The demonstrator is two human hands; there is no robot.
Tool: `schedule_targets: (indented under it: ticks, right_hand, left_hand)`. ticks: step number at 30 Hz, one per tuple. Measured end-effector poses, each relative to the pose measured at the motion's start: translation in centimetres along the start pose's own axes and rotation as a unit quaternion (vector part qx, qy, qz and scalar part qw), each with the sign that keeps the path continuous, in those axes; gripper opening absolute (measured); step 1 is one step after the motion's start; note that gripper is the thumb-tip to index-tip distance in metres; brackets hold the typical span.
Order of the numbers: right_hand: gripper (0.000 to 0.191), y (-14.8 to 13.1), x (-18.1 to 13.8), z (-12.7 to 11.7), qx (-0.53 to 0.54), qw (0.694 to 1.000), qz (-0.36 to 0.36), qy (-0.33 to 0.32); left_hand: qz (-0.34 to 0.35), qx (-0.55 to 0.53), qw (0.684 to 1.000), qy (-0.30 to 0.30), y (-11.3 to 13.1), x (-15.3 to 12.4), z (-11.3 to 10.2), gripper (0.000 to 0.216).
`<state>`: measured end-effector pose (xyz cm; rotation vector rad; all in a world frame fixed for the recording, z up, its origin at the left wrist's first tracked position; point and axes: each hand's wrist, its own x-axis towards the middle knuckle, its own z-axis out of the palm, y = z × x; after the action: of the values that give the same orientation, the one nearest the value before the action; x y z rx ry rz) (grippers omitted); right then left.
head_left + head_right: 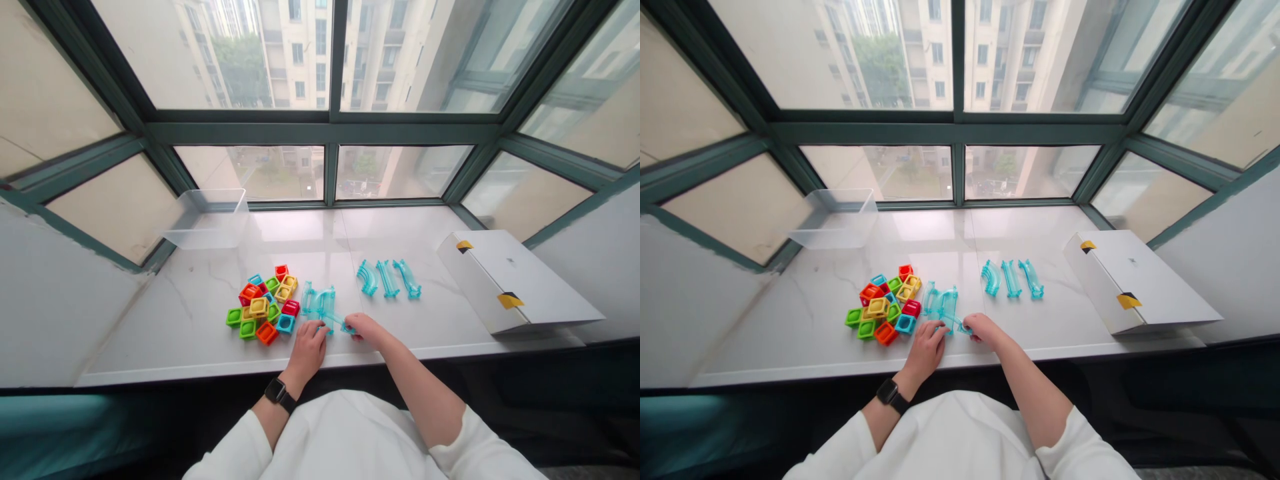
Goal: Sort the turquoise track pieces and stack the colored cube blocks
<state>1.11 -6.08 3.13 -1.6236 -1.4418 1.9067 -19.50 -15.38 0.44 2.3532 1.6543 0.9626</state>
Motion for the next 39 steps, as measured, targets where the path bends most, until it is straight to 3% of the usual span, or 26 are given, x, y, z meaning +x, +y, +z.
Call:
schedule_targets:
  ticks: [6,13,16,20,29,35,39]
  right_hand:
    - [0.022,0.6,-0.8,-1.1,0.077,0.99,0.101,-0.055]
    - [0.025,1.7,-2.0,-3.0,0.128,0.983,0.103,-0.083]
    - [0.027,2.1,-2.5,-3.5,0.147,0.985,0.07,-0.065]
    - [0.031,2.4,-2.5,-3.2,0.166,0.986,-0.007,0.007]
    - [0.038,3.4,-1.8,-1.0,0.092,0.986,-0.087,0.112]
    - [0.039,2.3,-3.4,-0.3,0.069,0.974,-0.164,0.144]
    - [0.036,0.4,-5.5,-0.4,0.074,0.962,-0.211,0.154]
  left_hand:
    - [0.001,0.008,1.0,0.009,0.0,0.0,0.1,0.037]
    - [-0.004,0.013,1.0,0.017,-0.1,-0.1,0.3,0.048]
    - [-0.007,0.01,1.0,0.019,0.0,-0.2,0.3,0.048]
    - [-0.006,-0.005,1.0,0.01,0.2,-0.1,-0.1,0.044]
    - [0.006,-0.037,0.999,0.016,1.8,0.6,-1.5,0.034]
    - [-0.078,-0.16,0.984,0.004,4.9,3.9,-0.9,0.039]
    - [-0.11,-0.216,0.97,-0.035,6.4,5.4,-1.5,0.021]
